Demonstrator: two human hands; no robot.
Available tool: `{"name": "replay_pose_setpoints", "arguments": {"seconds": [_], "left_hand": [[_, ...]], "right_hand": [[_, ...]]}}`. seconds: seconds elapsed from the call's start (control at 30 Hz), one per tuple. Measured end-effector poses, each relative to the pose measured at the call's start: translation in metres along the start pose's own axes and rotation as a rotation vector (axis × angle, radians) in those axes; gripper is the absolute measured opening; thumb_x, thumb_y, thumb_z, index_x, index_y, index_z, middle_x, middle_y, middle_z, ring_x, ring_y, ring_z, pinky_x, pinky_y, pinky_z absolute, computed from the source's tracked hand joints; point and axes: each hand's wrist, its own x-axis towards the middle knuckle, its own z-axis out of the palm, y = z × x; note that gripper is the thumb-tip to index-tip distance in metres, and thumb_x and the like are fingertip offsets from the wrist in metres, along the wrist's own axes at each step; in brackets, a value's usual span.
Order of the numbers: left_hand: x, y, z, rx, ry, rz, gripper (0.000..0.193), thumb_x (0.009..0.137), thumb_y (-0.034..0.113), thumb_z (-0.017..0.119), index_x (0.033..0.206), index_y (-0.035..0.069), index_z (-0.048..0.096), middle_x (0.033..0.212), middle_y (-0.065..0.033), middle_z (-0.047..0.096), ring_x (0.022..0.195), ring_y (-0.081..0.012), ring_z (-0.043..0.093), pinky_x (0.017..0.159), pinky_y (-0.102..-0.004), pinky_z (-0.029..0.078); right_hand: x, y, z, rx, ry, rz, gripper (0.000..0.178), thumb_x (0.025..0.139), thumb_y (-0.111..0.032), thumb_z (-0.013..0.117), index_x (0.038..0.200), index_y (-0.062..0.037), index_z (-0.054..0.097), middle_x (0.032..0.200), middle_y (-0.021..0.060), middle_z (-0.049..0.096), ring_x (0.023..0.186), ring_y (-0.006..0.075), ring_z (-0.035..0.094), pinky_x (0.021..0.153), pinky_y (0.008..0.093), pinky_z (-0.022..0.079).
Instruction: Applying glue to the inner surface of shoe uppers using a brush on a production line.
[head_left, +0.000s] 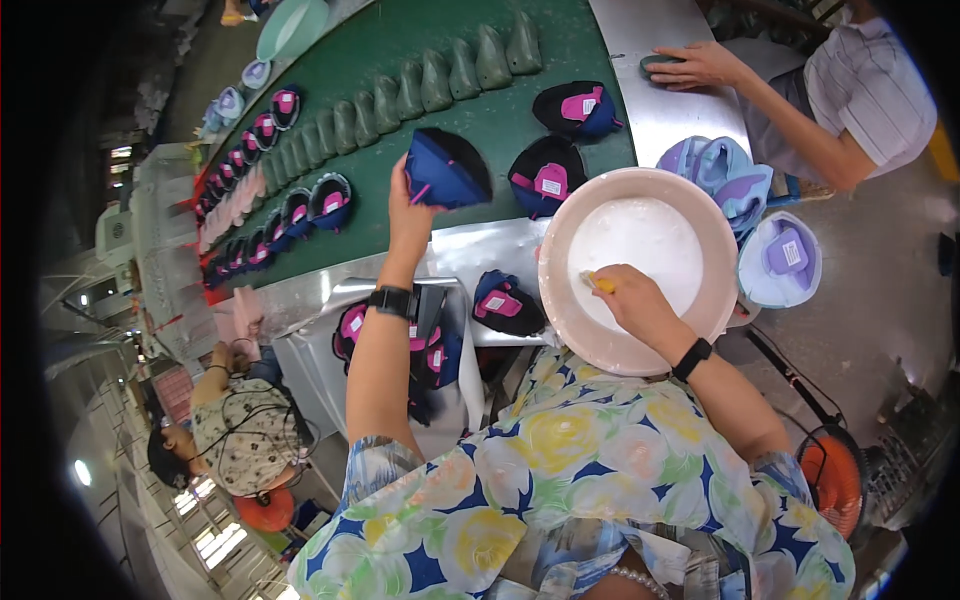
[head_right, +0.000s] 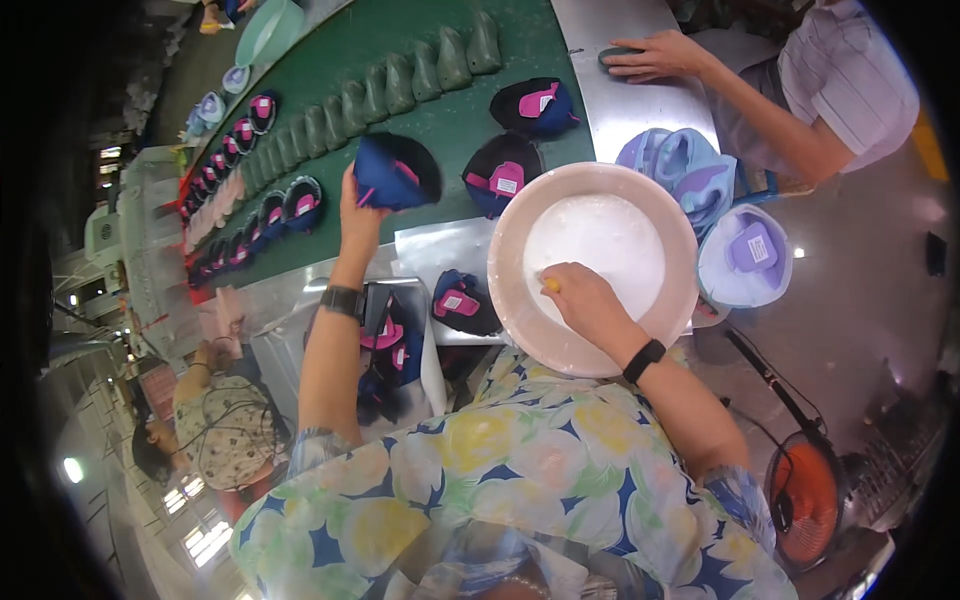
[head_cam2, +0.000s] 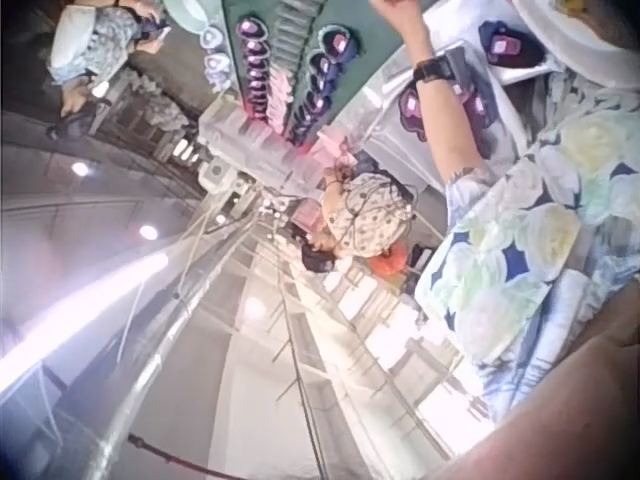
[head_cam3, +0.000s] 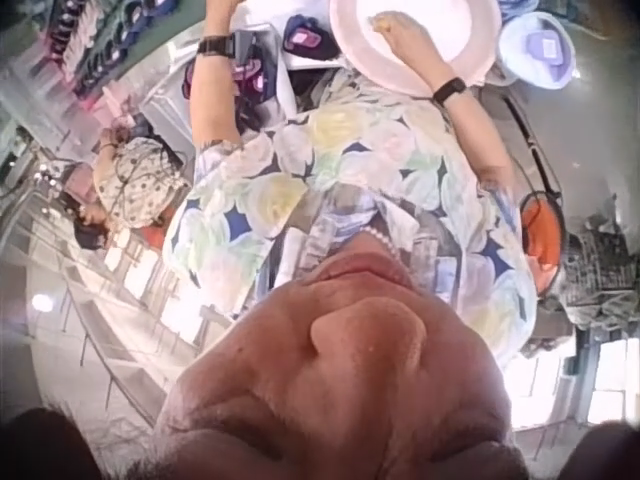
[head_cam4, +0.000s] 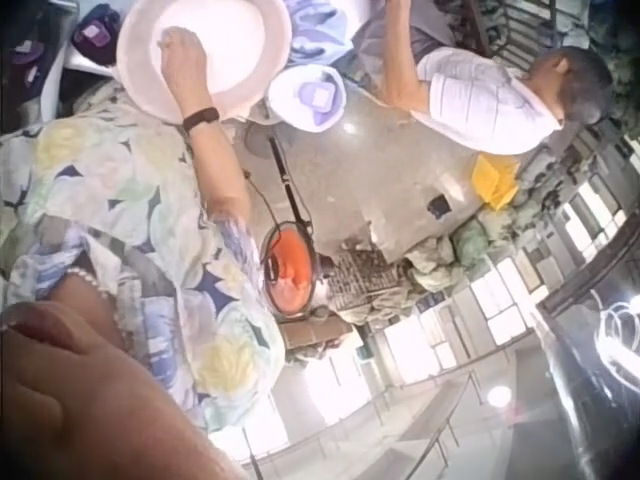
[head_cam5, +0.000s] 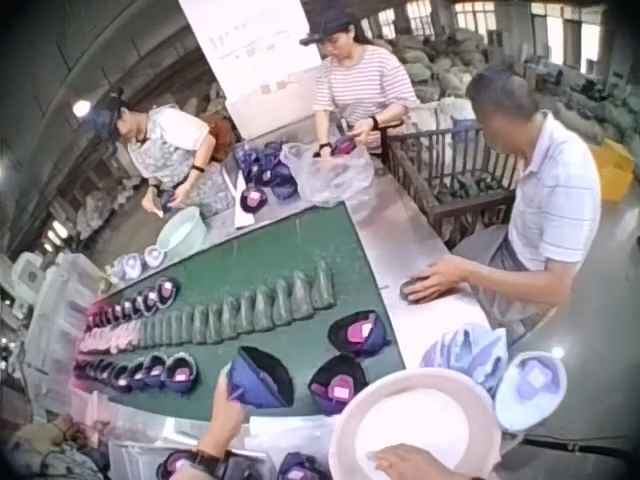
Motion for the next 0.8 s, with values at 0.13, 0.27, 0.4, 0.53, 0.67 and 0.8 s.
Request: {"name": "replay_pose_setpoints", "arguments": {"seconds": [0.13,0.27,0.4,0.53,0.67,0.8], "left_hand": [[-0.059,0.037,-0.012,-0.524,-0.183,-0.559,0.039,0.099,0.007,0.047,0.137,0.005,0.044,0.120,-0.0102,0.063,0.103,-0.0230,0.066,0.067,-0.0357,0.061],[-0.089,0.068,-0.007,-0.570,-0.470,-0.571,0.057,0.093,0.001,0.056,0.146,0.008,0.037,0.126,-0.0084,0.060,0.113,-0.0239,0.062,0.089,-0.0390,0.058],[-0.101,0.088,0.026,-0.492,-0.582,-0.539,0.060,0.089,-0.003,0.063,0.145,0.007,0.043,0.130,-0.0045,0.059,0.114,-0.0166,0.060,0.098,-0.0343,0.051],[-0.111,0.093,0.060,-0.342,-0.601,-0.346,0.062,0.085,-0.006,0.068,0.142,0.006,0.047,0.130,-0.0030,0.060,0.114,-0.0121,0.058,0.101,-0.0300,0.046],[-0.129,0.115,0.087,-0.274,-0.454,-0.100,0.062,0.084,-0.011,0.062,0.142,0.004,0.046,0.131,-0.0043,0.060,0.116,-0.0131,0.057,0.102,-0.0309,0.045],[-0.139,0.107,0.103,-0.249,-0.288,0.139,0.056,0.088,-0.007,0.058,0.142,0.004,0.047,0.132,-0.0066,0.059,0.117,-0.0153,0.057,0.104,-0.0308,0.044]], "right_hand": [[-0.017,0.007,-0.025,-0.179,-0.163,-0.146,0.007,0.085,-0.004,0.055,0.089,-0.0063,0.061,0.085,0.0132,0.063,0.088,0.0307,0.061,0.078,0.0433,0.049],[-0.030,-0.006,-0.094,0.031,0.068,-0.131,0.014,0.088,-0.009,0.062,0.101,-0.0034,0.062,0.091,0.0138,0.066,0.088,0.0291,0.063,0.077,0.0370,0.050],[-0.031,-0.015,-0.128,0.261,0.118,0.017,0.018,0.090,-0.013,0.066,0.104,-0.0021,0.062,0.094,0.0125,0.067,0.082,0.0259,0.065,0.074,0.0327,0.050],[-0.027,-0.024,-0.127,0.399,0.338,-0.049,0.018,0.091,-0.015,0.067,0.102,-0.0017,0.061,0.093,0.0103,0.068,0.073,0.0209,0.066,0.068,0.0309,0.050],[-0.029,-0.025,-0.117,0.306,0.480,0.062,0.020,0.089,-0.017,0.069,0.097,-0.0001,0.061,0.086,0.0119,0.069,0.068,0.0199,0.067,0.062,0.0318,0.051],[-0.033,-0.024,-0.103,0.333,0.508,0.184,0.027,0.088,-0.022,0.072,0.094,0.0021,0.060,0.079,0.0133,0.068,0.068,0.0217,0.069,0.062,0.0317,0.052]]}}
